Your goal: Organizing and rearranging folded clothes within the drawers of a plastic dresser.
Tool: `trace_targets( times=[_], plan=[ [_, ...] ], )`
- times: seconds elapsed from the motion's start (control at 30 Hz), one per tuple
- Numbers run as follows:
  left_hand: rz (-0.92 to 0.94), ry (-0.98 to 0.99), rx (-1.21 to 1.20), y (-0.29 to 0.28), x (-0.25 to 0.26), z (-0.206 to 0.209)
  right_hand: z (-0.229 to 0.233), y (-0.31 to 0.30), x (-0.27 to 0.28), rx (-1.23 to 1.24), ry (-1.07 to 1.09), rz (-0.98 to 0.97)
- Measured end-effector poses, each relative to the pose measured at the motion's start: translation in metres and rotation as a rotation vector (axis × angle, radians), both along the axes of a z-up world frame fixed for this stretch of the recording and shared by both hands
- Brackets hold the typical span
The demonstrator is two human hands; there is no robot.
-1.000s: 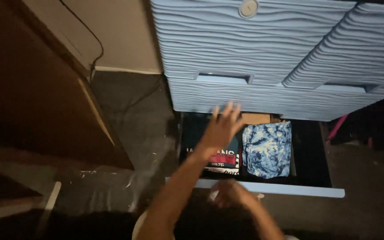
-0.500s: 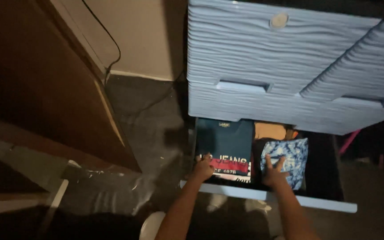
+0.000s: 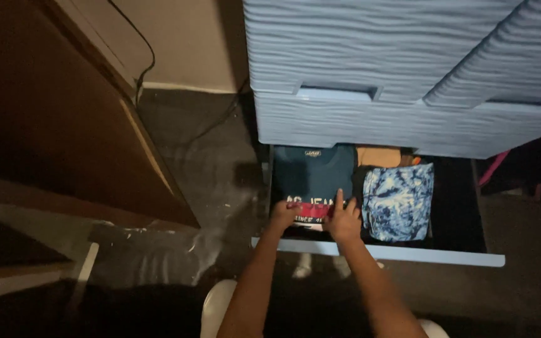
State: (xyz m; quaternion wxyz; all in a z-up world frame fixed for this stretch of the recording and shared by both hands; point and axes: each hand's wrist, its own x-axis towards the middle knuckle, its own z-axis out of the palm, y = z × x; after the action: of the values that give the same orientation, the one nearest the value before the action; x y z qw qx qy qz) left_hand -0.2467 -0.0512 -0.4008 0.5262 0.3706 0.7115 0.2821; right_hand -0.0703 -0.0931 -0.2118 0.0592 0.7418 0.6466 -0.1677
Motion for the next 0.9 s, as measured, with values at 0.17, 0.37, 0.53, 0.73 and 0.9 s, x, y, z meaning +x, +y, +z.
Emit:
trace_targets(
  times=[0.17,0.37,0.53,0.73,0.9],
  plan=[
    [0.258,-0.561,0.103,-0.033,-0.003,0.122,0.026,-0.008,-0.012,0.338,0.252,0.454],
    [0.212,-0.800,0.020,-0.028,-0.010,0.099,0.001,0.045,-0.003,0.143,0.663,0.119],
    [0.040,0.217,0.305,-0.021,0.002,0.032,0.069,0.070,0.000,0.265,0.623,0.025],
    [-0.184,0.593,0.279,-0.025,0.007,-0.007,0.059,0.014,-0.029,0.537,-0.258,0.498],
    [-0.347,0.408,-0.032,-0.044,-0.002,0.038,-0.005,0.003,-0.024,-0.193,-0.032,0.455]
  ],
)
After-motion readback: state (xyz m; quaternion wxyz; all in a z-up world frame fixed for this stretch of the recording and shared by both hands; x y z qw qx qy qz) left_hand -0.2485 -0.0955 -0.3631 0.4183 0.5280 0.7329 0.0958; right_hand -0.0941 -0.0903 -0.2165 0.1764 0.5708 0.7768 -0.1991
